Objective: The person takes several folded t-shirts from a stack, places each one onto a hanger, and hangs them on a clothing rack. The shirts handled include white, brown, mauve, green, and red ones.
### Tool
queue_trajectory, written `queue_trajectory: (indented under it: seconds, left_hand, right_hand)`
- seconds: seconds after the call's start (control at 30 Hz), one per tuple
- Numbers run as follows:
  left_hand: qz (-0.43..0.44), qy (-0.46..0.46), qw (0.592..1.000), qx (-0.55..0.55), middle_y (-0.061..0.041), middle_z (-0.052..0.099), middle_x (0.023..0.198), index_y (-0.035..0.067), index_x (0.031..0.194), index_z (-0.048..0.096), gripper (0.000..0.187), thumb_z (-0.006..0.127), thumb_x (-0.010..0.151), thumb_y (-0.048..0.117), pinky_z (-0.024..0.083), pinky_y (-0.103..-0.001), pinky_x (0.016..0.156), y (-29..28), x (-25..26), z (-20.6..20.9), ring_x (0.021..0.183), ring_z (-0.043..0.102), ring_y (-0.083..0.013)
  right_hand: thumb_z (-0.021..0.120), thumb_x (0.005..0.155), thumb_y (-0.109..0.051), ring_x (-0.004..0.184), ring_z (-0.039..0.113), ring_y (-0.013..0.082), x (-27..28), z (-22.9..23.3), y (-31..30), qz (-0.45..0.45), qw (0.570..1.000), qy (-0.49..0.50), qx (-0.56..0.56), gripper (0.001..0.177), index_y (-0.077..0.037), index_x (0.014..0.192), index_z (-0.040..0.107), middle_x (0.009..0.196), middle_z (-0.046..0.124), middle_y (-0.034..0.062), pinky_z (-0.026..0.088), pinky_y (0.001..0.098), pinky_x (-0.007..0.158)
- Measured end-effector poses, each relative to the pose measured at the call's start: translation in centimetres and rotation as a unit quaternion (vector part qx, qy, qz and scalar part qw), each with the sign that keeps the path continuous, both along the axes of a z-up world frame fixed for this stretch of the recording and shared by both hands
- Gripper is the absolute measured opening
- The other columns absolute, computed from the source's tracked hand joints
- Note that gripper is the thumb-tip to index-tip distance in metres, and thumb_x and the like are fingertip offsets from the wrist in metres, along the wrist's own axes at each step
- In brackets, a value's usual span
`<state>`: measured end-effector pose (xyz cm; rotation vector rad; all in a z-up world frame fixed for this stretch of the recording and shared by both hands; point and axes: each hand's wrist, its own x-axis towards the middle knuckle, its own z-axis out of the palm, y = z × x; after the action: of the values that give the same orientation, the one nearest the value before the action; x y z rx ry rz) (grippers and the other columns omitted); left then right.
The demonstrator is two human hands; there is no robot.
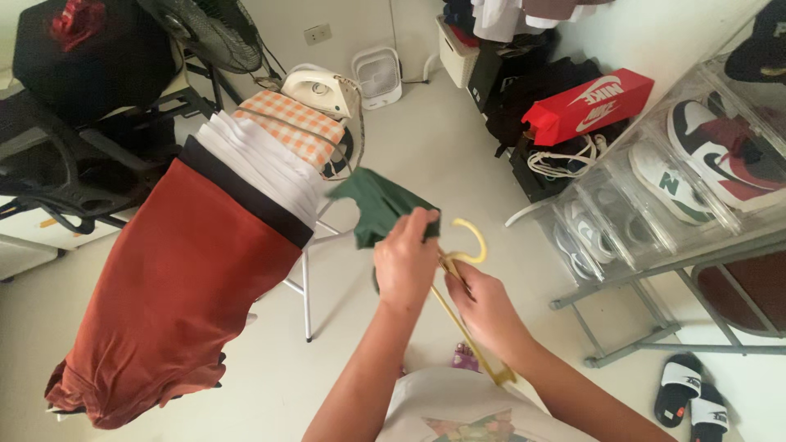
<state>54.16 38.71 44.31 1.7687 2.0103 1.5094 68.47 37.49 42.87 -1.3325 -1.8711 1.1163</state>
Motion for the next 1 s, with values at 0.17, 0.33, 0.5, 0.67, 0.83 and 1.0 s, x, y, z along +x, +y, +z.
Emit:
queue_trajectory:
  seconds: [0.17,0.33,0.5,0.67,0.83,1.0]
  left_hand:
    - [-0.036,-0.029,0.997,-0.07,-0.009,0.072,0.1,0.011,0.11,0.068,0.03,0.067,0.081,0.005,0.054,-0.044,0.07,-2.4,0.2,2.6,0.084,0.069,-0.034]
    - [-0.113,0.13,0.984,0.054,-0.013,0.069,0.11,0.013,0.115,0.069,0.034,0.073,0.082,0.013,0.055,-0.041,0.083,-3.7,-3.5,6.1,0.106,0.064,-0.0336]
    - [-0.114,0.408,0.896,0.134,-0.006,0.07,0.107,0.014,0.111,0.068,0.035,0.07,0.078,0.026,0.051,-0.045,0.101,-2.1,-8.0,9.5,0.109,0.063,-0.0257]
    - [-0.224,0.376,0.899,0.0,-0.003,0.067,0.089,0.01,0.102,0.068,0.013,0.072,0.094,0.02,0.052,-0.039,0.081,-1.3,-9.8,11.0,0.091,0.067,-0.0227]
    - [-0.254,0.319,0.909,0.091,-0.005,0.069,0.096,0.008,0.105,0.069,0.018,0.074,0.088,0.01,0.05,-0.038,0.08,-2.8,-11.7,13.0,0.093,0.066,-0.0265]
    - [-0.243,0.321,0.91,0.101,-0.005,0.069,0.098,0.007,0.106,0.068,0.019,0.075,0.088,0.007,0.05,-0.039,0.084,-4.0,-13.0,14.6,0.095,0.066,-0.0267]
  right_hand:
    - [0.054,0.103,-0.019,0.06,0.041,0.0073,-1.4,-2.4,1.8,0.007,0.995,0.09,-0.029,0.021,-0.002,0.1,0.064,0.065,0.052,0.0001,0.039,0.0289,0.053]
    - [0.059,0.101,-0.022,0.06,0.042,0.0064,-0.5,-2.6,4.0,0.018,0.997,0.078,0.007,0.023,-0.003,0.106,0.069,0.067,0.051,-0.0024,0.037,0.027,0.052]
    - [0.06,0.102,-0.025,0.065,0.047,0.0049,1.4,-0.8,6.5,0.093,0.991,0.081,-0.042,0.028,-0.004,0.114,0.072,0.074,0.055,-0.0042,0.039,0.0255,0.055]
    - [0.056,0.103,-0.025,0.107,0.058,0.0079,2.3,1.8,8.5,0.252,0.946,0.15,-0.139,0.036,-0.004,0.133,0.059,0.117,0.065,0.002,0.049,0.0288,0.095]
    - [0.042,0.104,-0.04,0.139,0.054,0.0178,2.6,4.7,9.6,0.299,0.865,0.208,-0.345,0.057,-0.005,0.149,0.051,0.147,0.063,0.0075,0.038,0.0337,0.117]
    - [0.052,0.099,-0.038,0.144,0.045,0.017,-0.3,4.3,7.6,0.321,0.927,0.114,-0.159,0.063,-0.007,0.153,0.044,0.155,0.051,0.009,0.032,0.0338,0.119]
